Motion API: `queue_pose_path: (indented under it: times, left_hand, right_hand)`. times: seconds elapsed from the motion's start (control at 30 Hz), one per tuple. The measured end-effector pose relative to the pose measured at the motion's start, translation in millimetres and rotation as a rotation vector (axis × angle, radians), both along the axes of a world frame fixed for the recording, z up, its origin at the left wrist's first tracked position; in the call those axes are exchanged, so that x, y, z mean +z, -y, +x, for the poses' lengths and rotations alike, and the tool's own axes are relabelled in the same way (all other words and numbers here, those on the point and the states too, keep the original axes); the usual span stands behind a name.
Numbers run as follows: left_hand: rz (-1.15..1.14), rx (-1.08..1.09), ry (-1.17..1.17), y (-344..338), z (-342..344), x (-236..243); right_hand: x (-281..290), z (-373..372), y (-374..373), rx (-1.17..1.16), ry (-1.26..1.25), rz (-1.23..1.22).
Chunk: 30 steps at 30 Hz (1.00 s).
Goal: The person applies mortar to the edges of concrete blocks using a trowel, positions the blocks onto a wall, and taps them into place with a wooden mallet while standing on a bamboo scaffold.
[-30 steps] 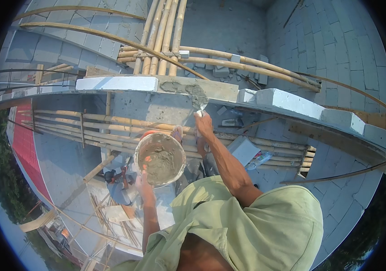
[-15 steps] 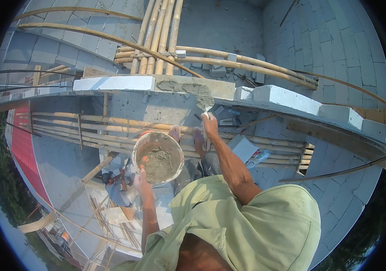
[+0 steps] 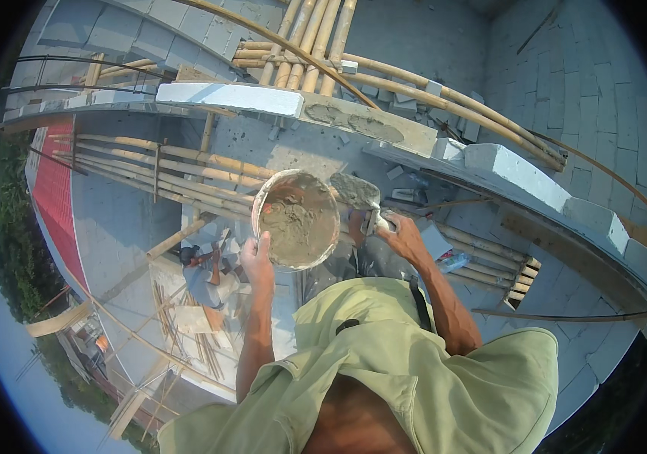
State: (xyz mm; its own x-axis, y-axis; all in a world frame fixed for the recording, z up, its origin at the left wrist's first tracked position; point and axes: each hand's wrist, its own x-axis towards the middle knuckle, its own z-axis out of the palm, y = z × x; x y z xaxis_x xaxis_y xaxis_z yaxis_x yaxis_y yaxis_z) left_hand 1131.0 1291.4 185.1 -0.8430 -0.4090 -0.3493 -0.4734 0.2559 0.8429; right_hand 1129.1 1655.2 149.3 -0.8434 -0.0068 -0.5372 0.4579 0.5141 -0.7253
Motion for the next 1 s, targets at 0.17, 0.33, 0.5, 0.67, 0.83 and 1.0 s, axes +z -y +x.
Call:
queue_pose_path:
  times: [0.17,0.33,0.5,0.67,0.83,1.0]
  left_hand:
    - [-0.104,-0.271,0.06,-44.5,-35.9,53.4]
    - [-0.045,-0.393,0.015,-59.5,-37.0,53.0]
    - [0.094,-0.356,-0.073,-67.7,-30.5,42.3]
    - [0.085,-0.346,-0.017,-61.8,-29.5,34.9]
    - [0.155,-0.148,0.003,-32.9,-23.3,11.3]
    - [0.33,0.155,0.105,-4.3,-2.2,-1.3]
  right_hand:
    - [24.1,-34.2,75.3,0.435,-0.166,0.267]
    - [47.1,-37.9,105.7,0.556,-0.116,0.33]
    - [71.9,-30.9,82.7,0.618,0.057,0.206]
    - [47.2,-29.3,33.8,0.389,0.299,-0.268]
    - [50.9,-19.8,-3.9,0.165,0.639,-0.733]
    - [29.0,-24.8,-36.6,-0.187,-0.075,-0.267]
